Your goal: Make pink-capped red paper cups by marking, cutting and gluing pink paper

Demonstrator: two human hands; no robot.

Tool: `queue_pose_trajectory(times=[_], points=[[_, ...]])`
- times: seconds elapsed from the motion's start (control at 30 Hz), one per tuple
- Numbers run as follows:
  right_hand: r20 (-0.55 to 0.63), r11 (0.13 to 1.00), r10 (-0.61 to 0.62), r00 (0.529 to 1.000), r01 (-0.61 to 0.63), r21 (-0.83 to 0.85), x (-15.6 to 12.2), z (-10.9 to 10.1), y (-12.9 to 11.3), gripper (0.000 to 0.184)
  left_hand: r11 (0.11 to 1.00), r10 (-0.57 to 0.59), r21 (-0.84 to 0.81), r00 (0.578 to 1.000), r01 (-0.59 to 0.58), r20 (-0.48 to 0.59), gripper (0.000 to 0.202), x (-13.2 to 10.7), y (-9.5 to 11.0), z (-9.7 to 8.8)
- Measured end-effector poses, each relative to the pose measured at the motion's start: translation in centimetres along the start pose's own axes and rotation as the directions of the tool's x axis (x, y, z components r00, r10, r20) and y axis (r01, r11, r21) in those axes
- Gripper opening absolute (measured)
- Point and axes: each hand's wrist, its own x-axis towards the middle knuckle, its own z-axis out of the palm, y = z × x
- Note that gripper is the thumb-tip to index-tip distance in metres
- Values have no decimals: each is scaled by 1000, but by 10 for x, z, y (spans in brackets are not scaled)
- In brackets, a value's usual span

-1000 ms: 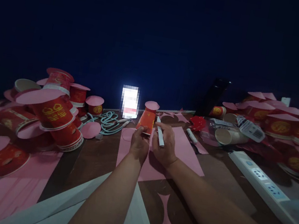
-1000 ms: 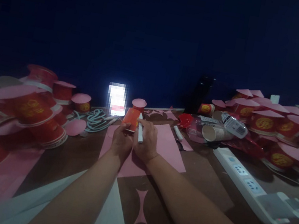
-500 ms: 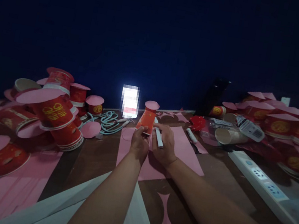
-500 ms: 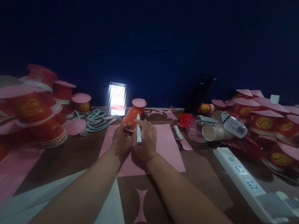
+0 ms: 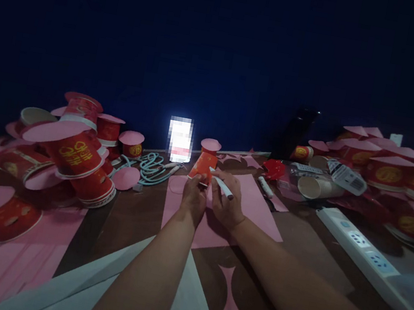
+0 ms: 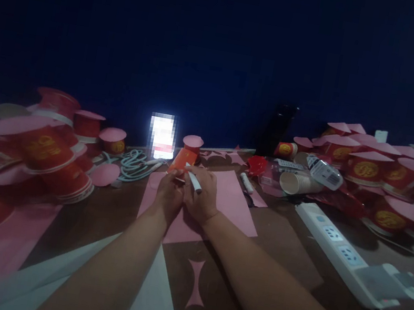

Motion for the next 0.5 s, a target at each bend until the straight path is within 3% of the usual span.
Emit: queue_pose_trajectory(times=[0.5], points=[[-2,999,-30,1000,30,26,-1,1,2,20,998,25,64,997,-30,68,9,2,-4,-5]])
